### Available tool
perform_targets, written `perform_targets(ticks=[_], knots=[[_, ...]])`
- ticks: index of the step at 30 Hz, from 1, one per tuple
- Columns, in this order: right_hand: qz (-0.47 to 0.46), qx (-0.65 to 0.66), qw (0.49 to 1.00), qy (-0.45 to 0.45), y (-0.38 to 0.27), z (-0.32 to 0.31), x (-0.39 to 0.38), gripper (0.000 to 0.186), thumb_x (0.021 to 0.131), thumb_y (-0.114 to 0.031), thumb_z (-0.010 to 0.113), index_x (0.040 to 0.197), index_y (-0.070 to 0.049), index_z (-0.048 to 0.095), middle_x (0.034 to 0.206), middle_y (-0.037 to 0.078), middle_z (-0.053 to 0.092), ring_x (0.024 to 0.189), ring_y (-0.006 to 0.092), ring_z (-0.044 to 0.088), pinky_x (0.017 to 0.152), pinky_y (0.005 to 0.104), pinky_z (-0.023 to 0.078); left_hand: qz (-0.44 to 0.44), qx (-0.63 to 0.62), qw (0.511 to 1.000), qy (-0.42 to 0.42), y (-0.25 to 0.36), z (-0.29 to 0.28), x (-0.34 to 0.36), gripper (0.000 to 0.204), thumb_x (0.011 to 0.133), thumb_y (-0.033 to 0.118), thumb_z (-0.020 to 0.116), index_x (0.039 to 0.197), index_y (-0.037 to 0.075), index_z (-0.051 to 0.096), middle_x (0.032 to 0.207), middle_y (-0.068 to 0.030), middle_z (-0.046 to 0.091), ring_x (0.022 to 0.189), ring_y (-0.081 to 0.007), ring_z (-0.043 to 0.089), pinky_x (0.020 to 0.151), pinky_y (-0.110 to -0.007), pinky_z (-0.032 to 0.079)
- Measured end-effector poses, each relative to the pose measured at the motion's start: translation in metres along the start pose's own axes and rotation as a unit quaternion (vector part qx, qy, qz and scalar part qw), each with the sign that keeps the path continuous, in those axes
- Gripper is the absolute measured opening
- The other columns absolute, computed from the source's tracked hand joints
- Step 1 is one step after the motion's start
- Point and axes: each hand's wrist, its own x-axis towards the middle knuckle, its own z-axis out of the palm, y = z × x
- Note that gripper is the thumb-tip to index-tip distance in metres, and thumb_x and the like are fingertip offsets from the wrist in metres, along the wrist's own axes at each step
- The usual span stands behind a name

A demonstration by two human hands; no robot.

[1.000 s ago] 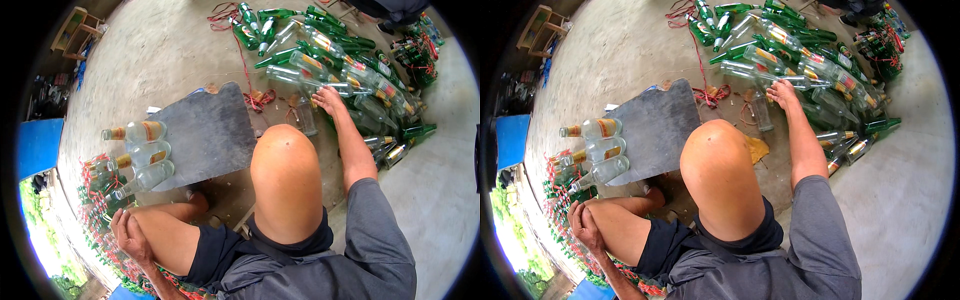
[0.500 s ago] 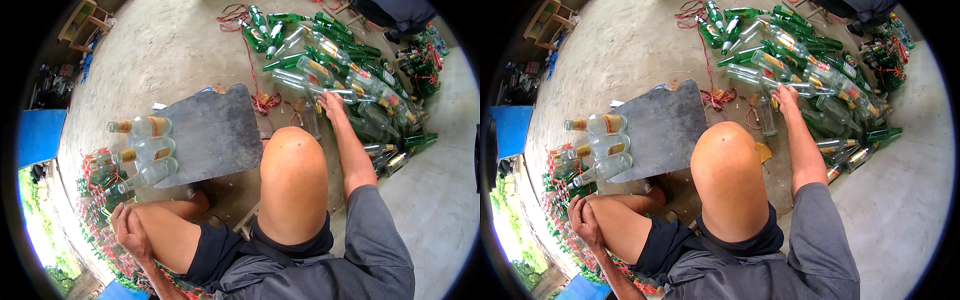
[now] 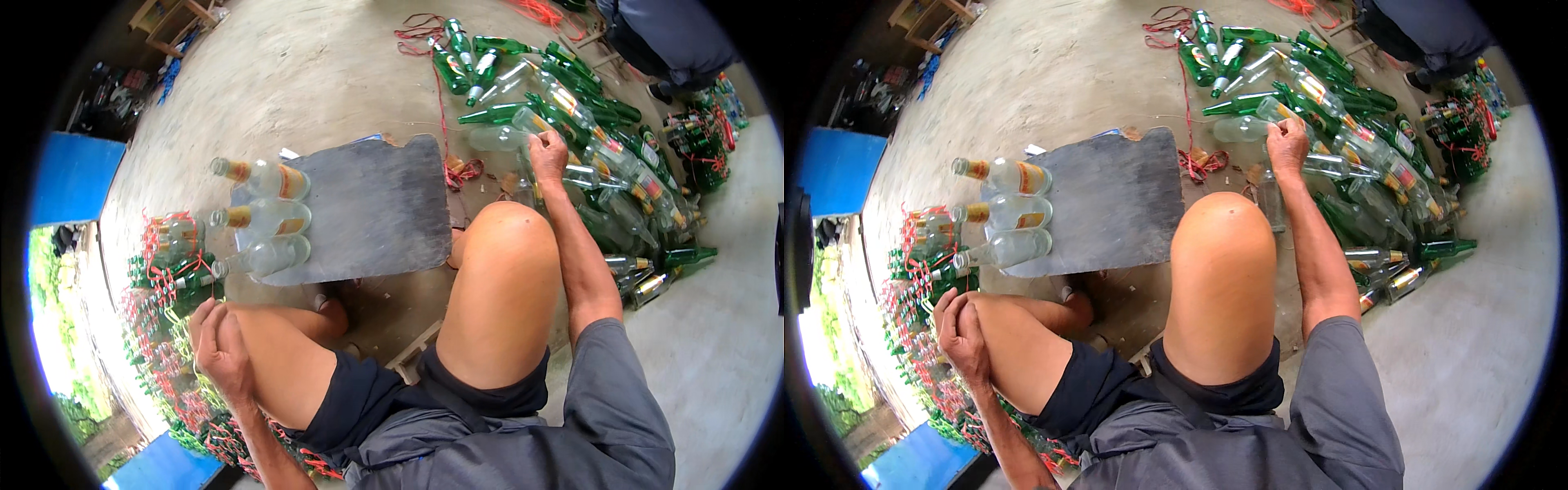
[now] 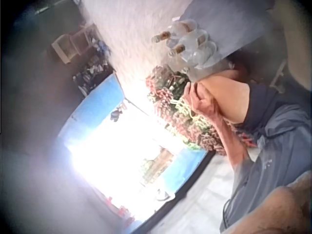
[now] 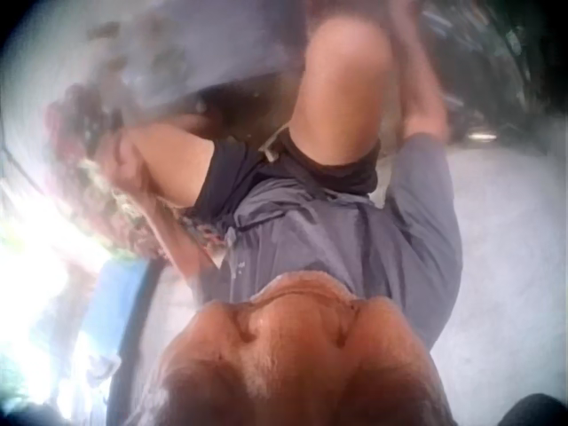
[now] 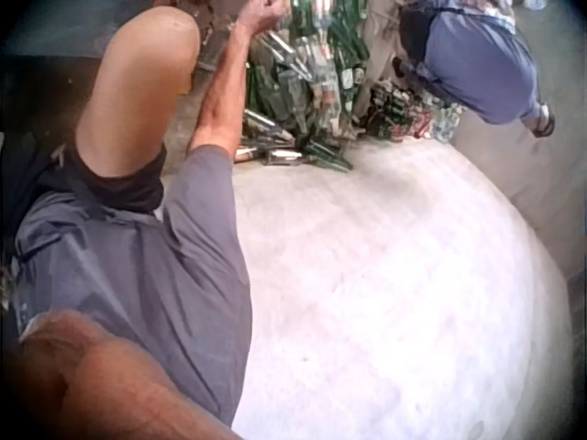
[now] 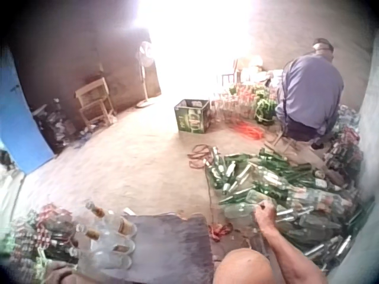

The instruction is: The person sits on the floor and sorts green glass bottles by picking them up from a pile and placing them onto a small wooden board. They handle the bottles one by one, arranging them in rows on the board.

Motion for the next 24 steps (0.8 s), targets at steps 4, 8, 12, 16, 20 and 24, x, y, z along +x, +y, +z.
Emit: perform_targets(ticks=[4,8,12,16,20,24], knots=[[-0.1,-0.05,0.993,-0.024,-0.027,-0.013,0.007,0.019,0.084,-0.018,0.08,0.083,-0.003,0.069,0.084,0.016,0.07,0.08,0.0356,0.069,0.074,0.0465,0.054,0.008,0.003,1.0,0.018,0.002,-0.004,0.0,0.018,0.096,0.001,0.067,0.111,-0.004,0.075,0.127,-0.0168,0.07,0.118,-0.0306,0.067,0.105,-0.039,0.052],[-0.118,-0.056,0.989,-0.071,-0.063,-0.044,0.012,0.018,0.086,-0.017,0.08,0.085,-0.004,0.068,0.085,0.016,0.069,0.079,0.036,0.069,0.073,0.0462,0.054,0.012,-0.006,0.999,0.038,0.001,-0.002,0.002,0.018,0.091,0.009,0.075,0.106,-0.002,0.076,0.123,-0.0161,0.072,0.116,-0.0337,0.068,0.105,-0.044,0.051],[-0.138,-0.061,0.98,-0.13,-0.129,-0.073,0.018,0.018,0.09,-0.017,0.078,0.09,-0.003,0.066,0.088,0.015,0.068,0.076,0.0339,0.069,0.072,0.045,0.054,0.011,0.021,0.999,0.037,-0.002,-0.01,-0.005,0.019,0.092,0.005,0.073,0.109,-0.003,0.076,0.124,-0.0152,0.072,0.118,-0.0305,0.068,0.105,-0.04,0.052],[-0.227,-0.058,0.964,-0.125,-0.195,-0.105,0.03,0.017,0.092,-0.015,0.077,0.09,-0.003,0.065,0.09,0.013,0.068,0.075,0.0316,0.07,0.071,0.0432,0.054,0.011,0.017,0.999,0.046,0.0,-0.01,-0.005,0.02,0.091,0.006,0.074,0.109,-0.002,0.076,0.124,-0.0145,0.072,0.118,-0.0305,0.068,0.105,-0.041,0.052],[-0.27,-0.017,0.952,-0.141,-0.267,-0.127,0.027,0.017,0.094,-0.014,0.075,0.091,-0.002,0.064,0.091,0.012,0.068,0.073,0.029,0.071,0.07,0.0402,0.054,0.009,0.022,0.998,0.063,-0.001,-0.012,-0.008,0.019,0.089,0.013,0.076,0.105,0.002,0.077,0.124,-0.0117,0.073,0.116,-0.0311,0.068,0.104,-0.043,0.051],[-0.291,0.035,0.941,-0.17,-0.325,-0.136,0.023,0.016,0.094,-0.014,0.074,0.095,-0.001,0.065,0.09,0.014,0.067,0.073,0.0286,0.071,0.069,0.0393,0.054,0.009,0.018,0.997,0.074,-0.002,-0.011,-0.011,0.019,0.088,0.016,0.077,0.103,0.004,0.078,0.124,-0.0094,0.073,0.115,-0.0314,0.068,0.103,-0.044,0.05]])
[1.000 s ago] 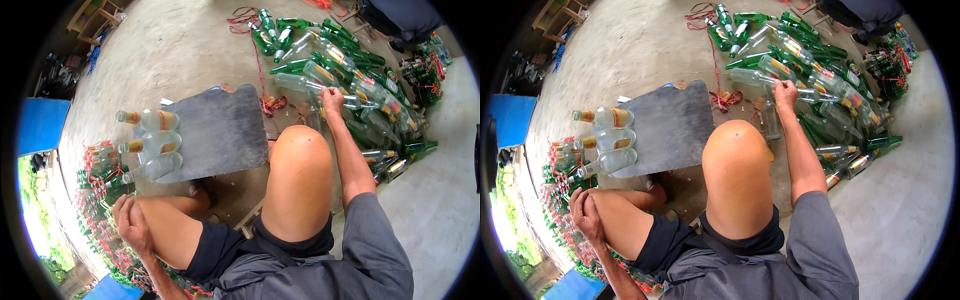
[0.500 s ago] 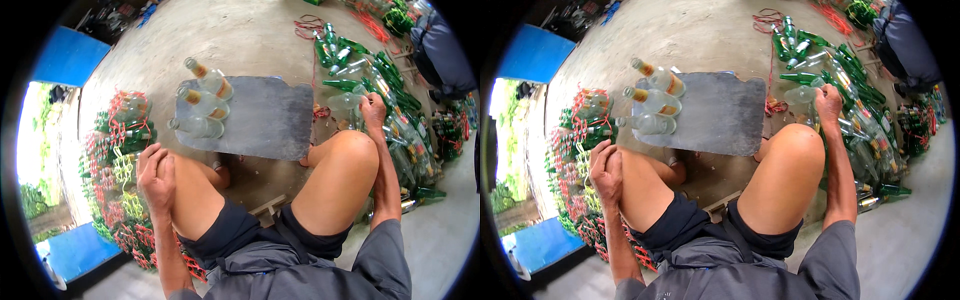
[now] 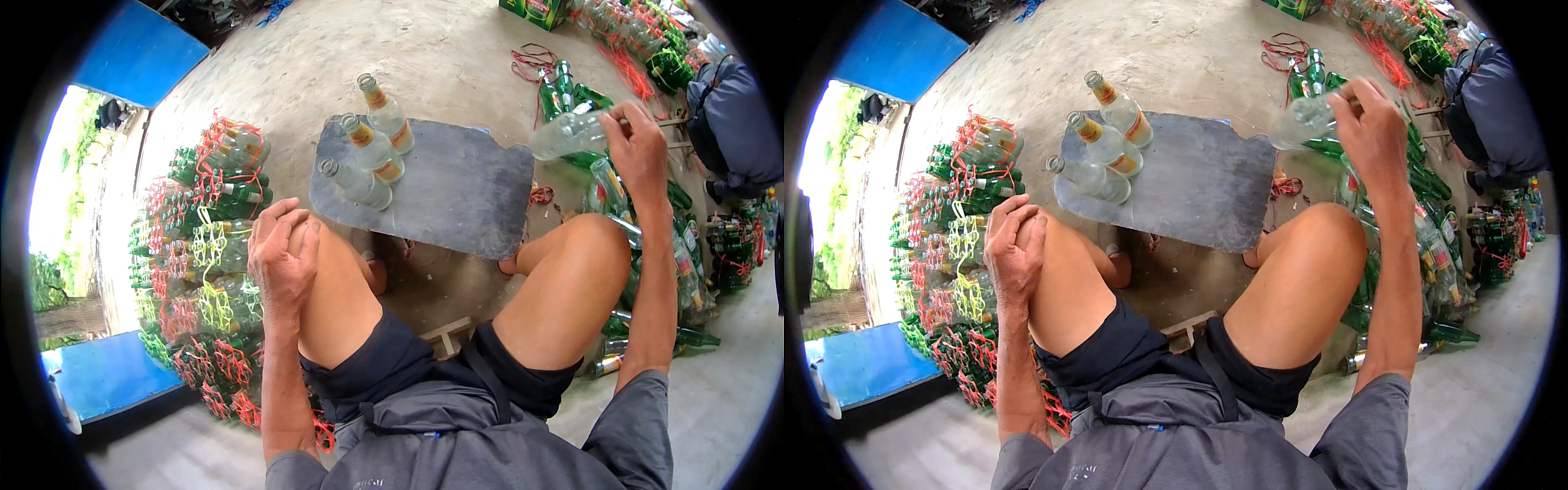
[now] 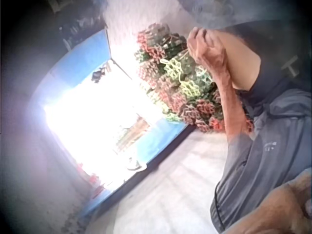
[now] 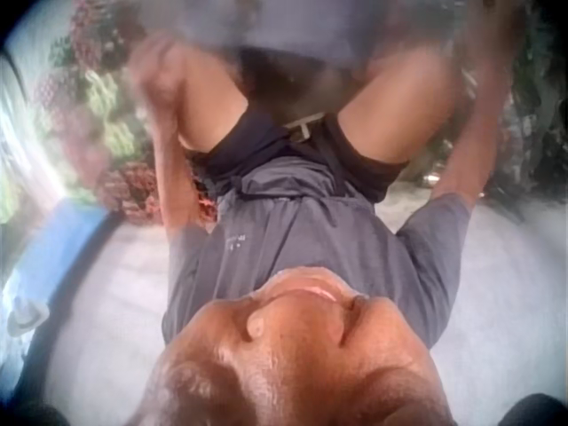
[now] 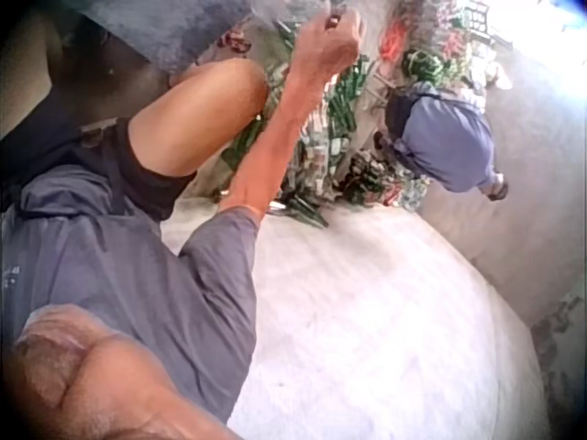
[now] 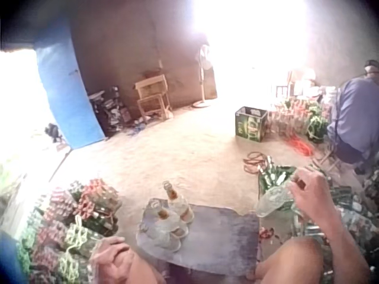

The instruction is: The person sits on the floor and sorts green glass bottles by picking them up from a pile and placing them onto a small wooden board. They handle the bottles one by one, arranging them in rows on the board.

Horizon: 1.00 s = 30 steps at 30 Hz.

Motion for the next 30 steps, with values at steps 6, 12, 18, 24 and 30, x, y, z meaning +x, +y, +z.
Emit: perform_targets(ticks=[6,12,18,24,30], knots=[[-0.083,0.047,0.995,-0.035,-0.054,0.027,0.029,0.018,0.092,-0.014,0.072,0.091,0.0,0.061,0.087,0.015,0.063,0.077,0.0339,0.065,0.071,0.0418,0.051,0.002,-0.003,1.0,0.002,0.002,0.0,-0.002,0.019,0.09,0.013,0.077,0.105,0.003,0.078,0.124,-0.0104,0.073,0.116,-0.0307,0.068,0.103,-0.043,0.051],[-0.148,0.059,0.983,-0.086,-0.09,0.081,0.044,0.016,0.092,-0.016,0.069,0.092,-0.001,0.064,0.093,0.018,0.066,0.086,0.04,0.066,0.078,0.0484,0.052,0.012,0.004,1.0,0.003,-0.002,-0.004,-0.004,0.017,0.09,0.012,0.078,0.104,0.003,0.078,0.125,-0.01,0.073,0.116,-0.0304,0.068,0.103,-0.042,0.052],[-0.175,0.075,0.974,-0.12,-0.12,0.117,0.046,0.017,0.092,-0.014,0.071,0.091,0.0,0.062,0.09,0.015,0.065,0.085,0.0345,0.065,0.078,0.0441,0.051,0.0,-0.01,1.0,0.008,-0.001,-0.002,-0.004,0.018,0.088,0.016,0.079,0.102,0.005,0.078,0.123,-0.0086,0.073,0.115,-0.0307,0.068,0.103,-0.043,0.051],[-0.185,0.075,0.968,-0.151,-0.137,0.142,0.046,0.015,0.094,-0.013,0.069,0.095,0.001,0.063,0.096,0.018,0.066,0.09,0.0391,0.068,0.08,0.0469,0.054,0.002,-0.01,1.0,0.016,-0.002,-0.002,-0.004,0.02,0.086,0.018,0.081,0.101,0.005,0.079,0.121,-0.0078,0.074,0.113,-0.0307,0.068,0.102,-0.044,0.051],[-0.206,0.06,0.964,-0.16,-0.143,0.153,0.045,0.014,0.094,-0.011,0.07,0.095,0.001,0.065,0.099,0.02,0.068,0.093,0.0411,0.071,0.083,0.0483,0.058,0.008,-0.012,1.0,0.017,-0.005,-0.002,-0.004,0.02,0.086,0.018,0.081,0.101,0.005,0.079,0.121,-0.0074,0.074,0.112,-0.0303,0.068,0.101,-0.044,0.051]])
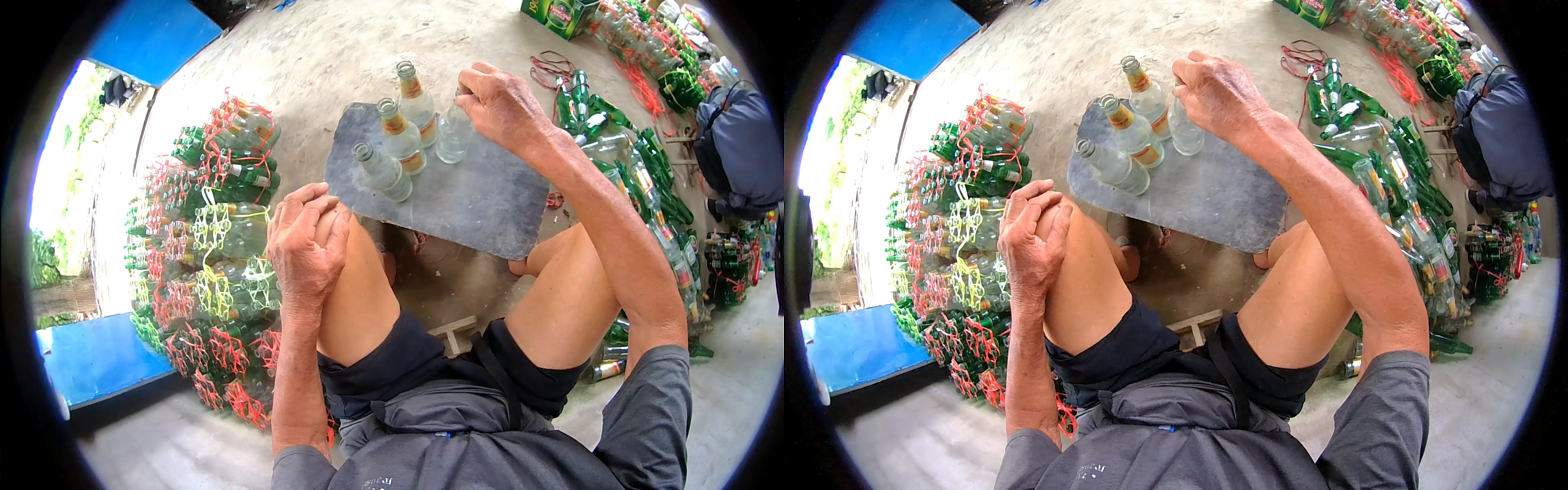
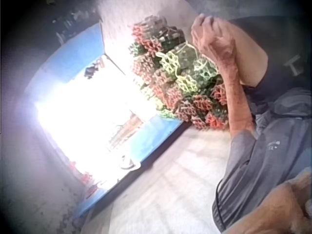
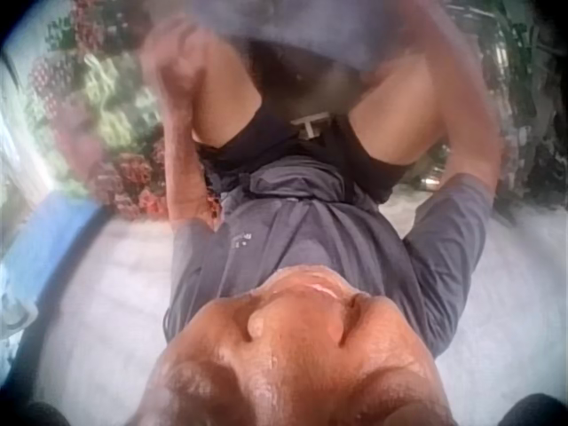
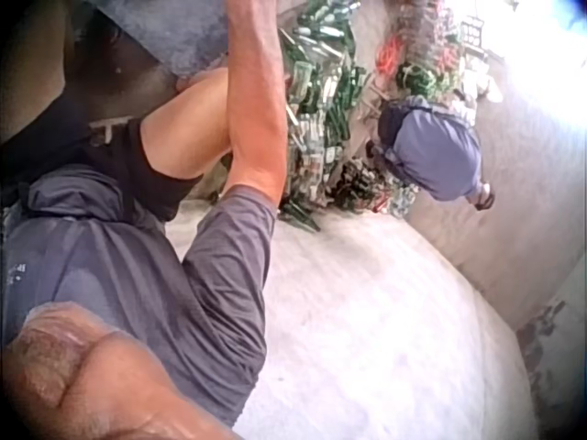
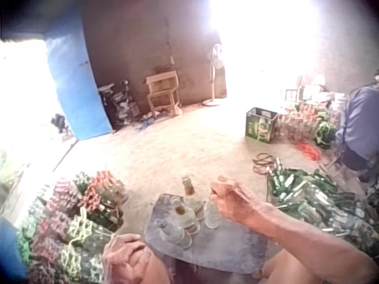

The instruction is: The person sits on the floor and sorts green glass bottles by picking them up from a pile and placing them onto a small wooden board. They handle the bottles one by one, arranging them in rows on the board.

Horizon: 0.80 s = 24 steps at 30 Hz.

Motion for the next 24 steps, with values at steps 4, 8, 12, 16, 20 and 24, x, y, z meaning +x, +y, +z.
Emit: perform_targets(ticks=[4,8,12,16,20,24], knots=[[0.0,0.002,1.0,-0.001,0.003,0.006,0.005,0.015,0.096,-0.013,0.068,0.096,0.001,0.063,0.098,0.019,0.066,0.093,0.0417,0.068,0.082,0.0492,0.054,0.003,0.0,1.0,0.003,-0.001,0.001,0.0,0.02,0.085,0.018,0.081,0.1,0.005,0.079,0.121,-0.0072,0.074,0.111,-0.0297,0.068,0.1,-0.043,0.051],[0.011,0.022,1.0,-0.001,0.004,0.012,0.007,0.015,0.096,-0.014,0.066,0.097,0.001,0.062,0.097,0.019,0.065,0.094,0.0424,0.067,0.083,0.0501,0.053,0.002,-0.008,1.0,0.004,-0.002,0.002,0.0,0.02,0.086,0.018,0.081,0.101,0.005,0.079,0.121,-0.0073,0.074,0.111,-0.0295,0.068,0.1,-0.043,0.051],[0.006,0.025,1.0,-0.006,0.005,0.018,0.01,0.016,0.096,-0.014,0.067,0.098,0.001,0.063,0.099,0.019,0.066,0.096,0.0424,0.067,0.083,0.0497,0.053,-0.004,-0.011,1.0,0.002,-0.003,-0.001,-0.001,0.02,0.085,0.017,0.081,0.101,0.005,0.078,0.121,-0.0073,0.074,0.111,-0.0295,0.068,0.1,-0.043,0.051],[0.009,0.023,1.0,-0.011,0.005,0.018,0.013,0.017,0.096,-0.016,0.069,0.099,0.0,0.063,0.1,0.02,0.066,0.098,0.0425,0.068,0.084,0.0492,0.053,-0.004,-0.018,1.0,0.007,-0.003,-0.002,-0.001,0.019,0.085,0.016,0.081,0.1,0.004,0.078,0.12,-0.0077,0.074,0.11,-0.0298,0.069,0.1,-0.043,0.051],[0.001,0.016,1.0,0.003,0.012,0.016,0.011,0.017,0.095,-0.016,0.069,0.101,-0.001,0.064,0.102,0.02,0.068,0.1,0.0423,0.068,0.085,0.0494,0.054,-0.005,-0.018,1.0,0.003,0.004,-0.001,0.003,0.018,0.086,0.014,0.079,0.101,0.003,0.078,0.12,-0.0102,0.074,0.112,-0.0317,0.069,0.102,-0.043,0.051],[-0.016,0.022,1.0,-0.003,0.008,0.029,0.014,0.016,0.094,-0.012,0.067,0.104,0.0,0.063,0.104,0.023,0.069,0.099,0.0429,0.07,0.086,0.0499,0.058,0.005,-0.018,1.0,-0.01,0.001,-0.006,0.0,0.019,0.089,0.012,0.077,0.104,0.001,0.077,0.122,-0.0138,0.074,0.116,-0.0339,0.068,0.104,-0.043,0.05]])
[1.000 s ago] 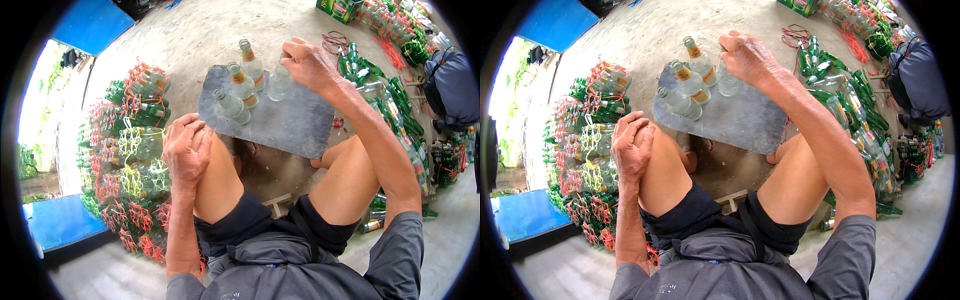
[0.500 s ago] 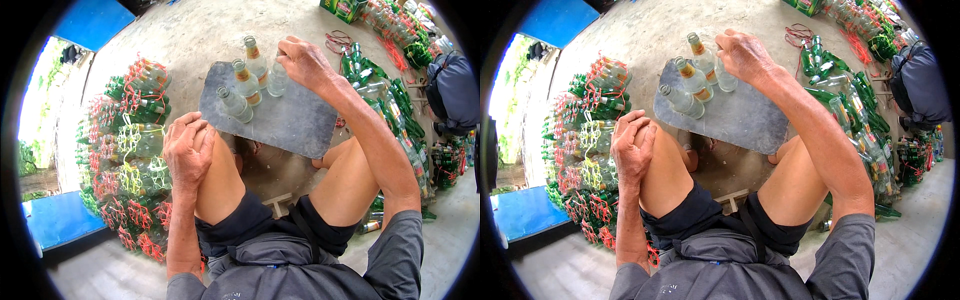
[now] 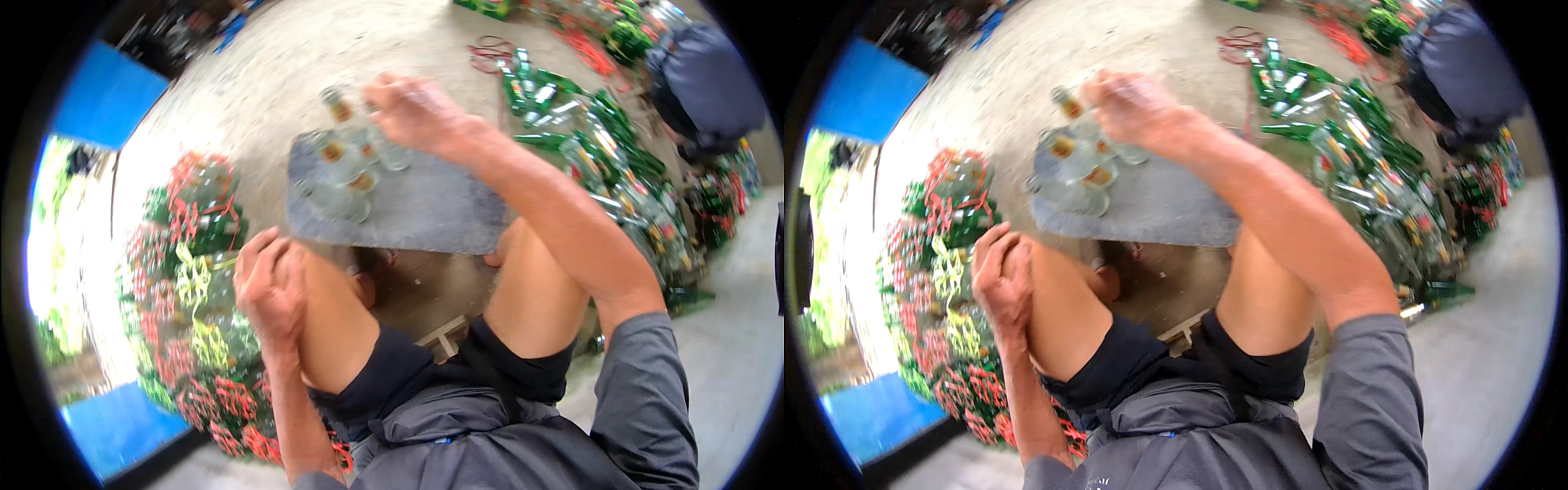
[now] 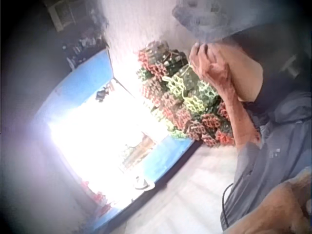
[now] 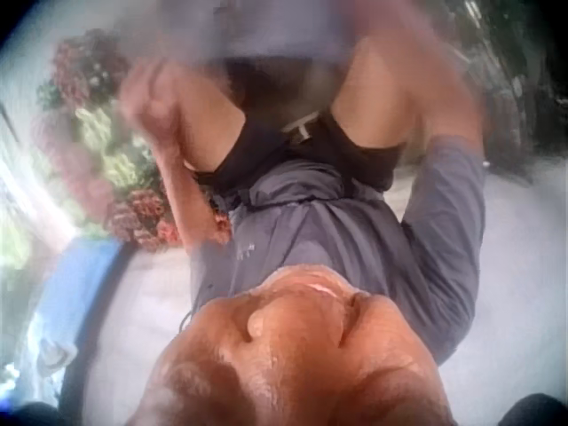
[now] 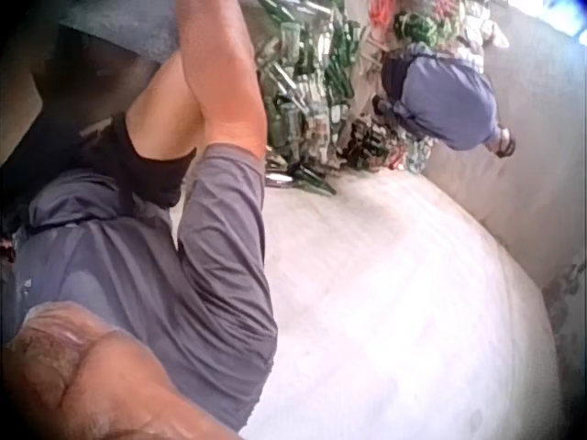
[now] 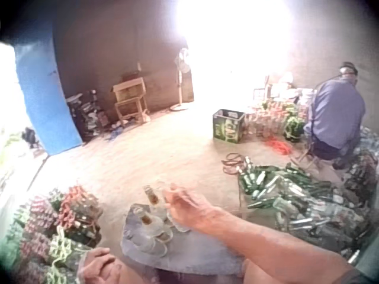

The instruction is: The person sits on the floor and sorts green glass bottles by picking them up from a pile and placing them onto a small wooden board. They handle the bottles one by one, arranging them in rows on the board.

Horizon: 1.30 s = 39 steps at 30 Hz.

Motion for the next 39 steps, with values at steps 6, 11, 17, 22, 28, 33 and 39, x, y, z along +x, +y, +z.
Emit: perform_targets(ticks=[6,11,17,22,28,33,39], knots=[[0.041,-0.012,0.999,-0.026,-0.011,-0.01,-0.004,0.025,0.087,-0.007,0.074,0.108,0.003,0.065,0.109,0.025,0.068,0.103,0.0426,0.072,0.088,0.0485,0.06,-0.008,-0.025,0.999,-0.027,0.004,0.006,-0.001,0.019,0.094,0.005,0.071,0.109,-0.005,0.075,0.126,-0.0166,0.071,0.118,-0.0314,0.066,0.107,-0.041,0.05],[0.068,-0.022,0.995,-0.07,-0.018,-0.021,-0.007,0.04,0.078,-0.009,0.084,0.114,0.001,0.067,0.115,0.024,0.067,0.106,0.0402,0.072,0.089,0.0471,0.06,-0.009,-0.034,0.999,-0.034,0.009,0.009,-0.001,0.019,0.095,0.004,0.07,0.11,-0.007,0.074,0.126,-0.0177,0.07,0.118,-0.031,0.066,0.106,-0.04,0.051],[0.087,-0.025,0.992,-0.085,-0.018,-0.024,-0.008,0.042,0.077,-0.008,0.082,0.117,-0.003,0.069,0.121,0.023,0.064,0.105,0.0394,0.074,0.085,0.0471,0.061,-0.01,-0.032,0.999,-0.039,0.008,0.012,-0.001,0.02,0.097,0.005,0.068,0.112,-0.007,0.074,0.126,-0.017,0.07,0.116,-0.0299,0.067,0.104,-0.04,0.053],[0.075,-0.009,0.995,-0.064,-0.023,-0.037,-0.012,0.034,0.083,-0.009,0.076,0.116,-0.002,0.07,0.125,0.025,0.064,0.104,0.039,0.075,0.083,0.0465,0.062,-0.008,-0.025,0.999,-0.042,0.002,0.013,-0.002,0.02,0.098,0.006,0.068,0.112,-0.006,0.074,0.127,-0.0163,0.069,0.117,-0.0294,0.066,0.104,-0.04,0.052],[0.079,0.009,0.996,0.05,-0.014,-0.068,-0.017,0.02,0.083,-0.006,0.073,0.102,0.002,0.073,0.116,0.028,0.069,0.099,0.0397,0.076,0.08,0.0459,0.063,-0.001,-0.026,0.998,-0.05,0.005,0.018,-0.001,0.02,0.099,0.007,0.068,0.113,-0.005,0.074,0.128,-0.0163,0.069,0.118,-0.0301,0.066,0.106,-0.04,0.052],[0.144,0.024,0.979,0.139,0.051,-0.118,-0.049,0.015,0.09,-0.011,0.063,0.096,-0.004,0.076,0.088,0.016,0.078,0.083,0.0299,0.076,0.078,0.0444,0.06,0.002,-0.011,0.998,-0.056,0.006,0.014,0.001,0.02,0.098,0.008,0.068,0.112,-0.005,0.074,0.13,-0.0165,0.068,0.121,-0.031,0.065,0.106,-0.041,0.051],[0.37,0.162,0.908,0.109,0.149,-0.133,-0.201,0.025,0.09,-0.022,0.065,0.09,0.002,0.071,0.073,0.01,0.068,0.066,0.0185,0.067,0.063,0.0352,0.054,-0.011,0.006,0.998,-0.061,-0.005,0.009,-0.001,0.022,0.1,0.011,0.069,0.115,-0.004,0.074,0.132,-0.0169,0.068,0.124,-0.031,0.064,0.108,-0.041,0.05]])
